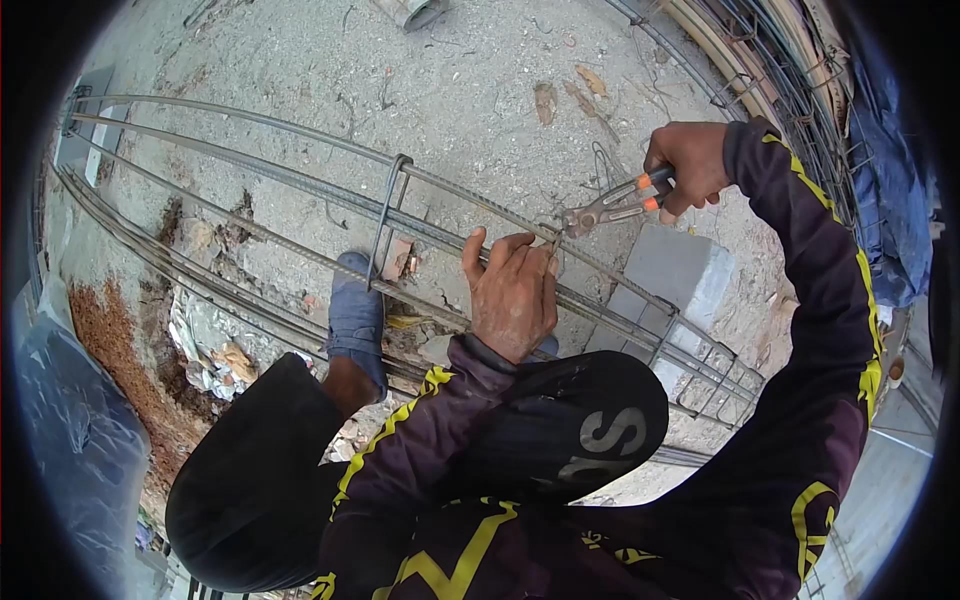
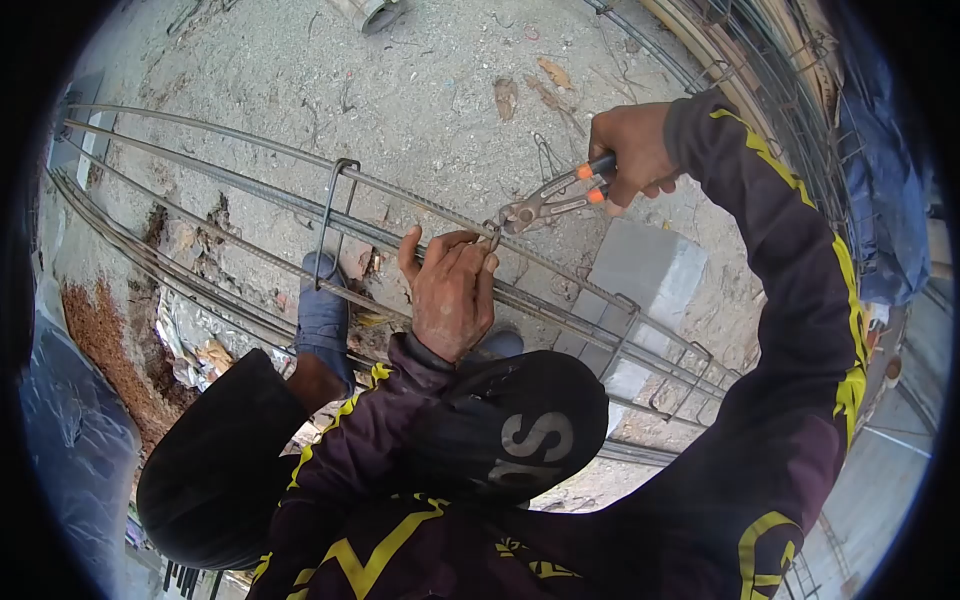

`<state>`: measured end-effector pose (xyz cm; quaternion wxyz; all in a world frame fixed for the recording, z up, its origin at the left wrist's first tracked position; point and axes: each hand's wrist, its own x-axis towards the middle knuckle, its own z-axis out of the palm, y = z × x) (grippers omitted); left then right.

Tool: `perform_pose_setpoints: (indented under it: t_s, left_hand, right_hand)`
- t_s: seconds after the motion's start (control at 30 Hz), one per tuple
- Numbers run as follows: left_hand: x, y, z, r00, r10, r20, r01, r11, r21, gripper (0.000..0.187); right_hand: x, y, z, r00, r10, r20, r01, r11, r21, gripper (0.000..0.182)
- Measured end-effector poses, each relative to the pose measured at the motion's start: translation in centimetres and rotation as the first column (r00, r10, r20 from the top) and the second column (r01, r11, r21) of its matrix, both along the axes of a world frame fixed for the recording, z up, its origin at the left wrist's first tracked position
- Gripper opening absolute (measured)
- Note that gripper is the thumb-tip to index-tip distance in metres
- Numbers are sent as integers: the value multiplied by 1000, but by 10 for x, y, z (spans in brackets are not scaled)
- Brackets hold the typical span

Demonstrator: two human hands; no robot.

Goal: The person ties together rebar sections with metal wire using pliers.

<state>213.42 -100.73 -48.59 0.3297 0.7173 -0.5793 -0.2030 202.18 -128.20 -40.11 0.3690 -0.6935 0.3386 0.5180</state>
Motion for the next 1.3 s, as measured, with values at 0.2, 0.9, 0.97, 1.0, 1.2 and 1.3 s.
perform_pose_setpoints:
  t_s: [0.2, 0.9, 0.97, 1.0, 1.2, 1.3]
  left_hand:
    - [1, 1, -3, 999, 20, -40, -21, 1000, -20, 12]
    - [2, 3, -12, 996, 18, -87, -23, 999, -47, 13]
    - [2, 3, -11, 996, 23, -87, -27, 998, -48, 13]
    - [2, 3, -10, 996, 24, -87, -28, 998, -49, 12]
    - [3, 1, -9, 995, 29, -92, -33, 998, -51, 10]
    - [2, 2, -9, 995, 27, -95, -32, 998, -52, 10]
  right_hand:
    - [-40, 26, 12, 878, 340, 338, -275, 935, -226, 41]
    - [-41, 40, -10, 489, 863, 128, -459, 379, -803, 45]
    - [-43, 44, -11, 543, 837, 66, -490, 380, -785, 54]
    - [-43, 45, -12, 536, 840, 89, -461, 379, -803, 55]
    - [-37, 45, -17, 470, 869, 154, -366, 350, -862, 57]
    - [-35, 45, -19, 500, 844, 195, -354, 404, -844, 46]
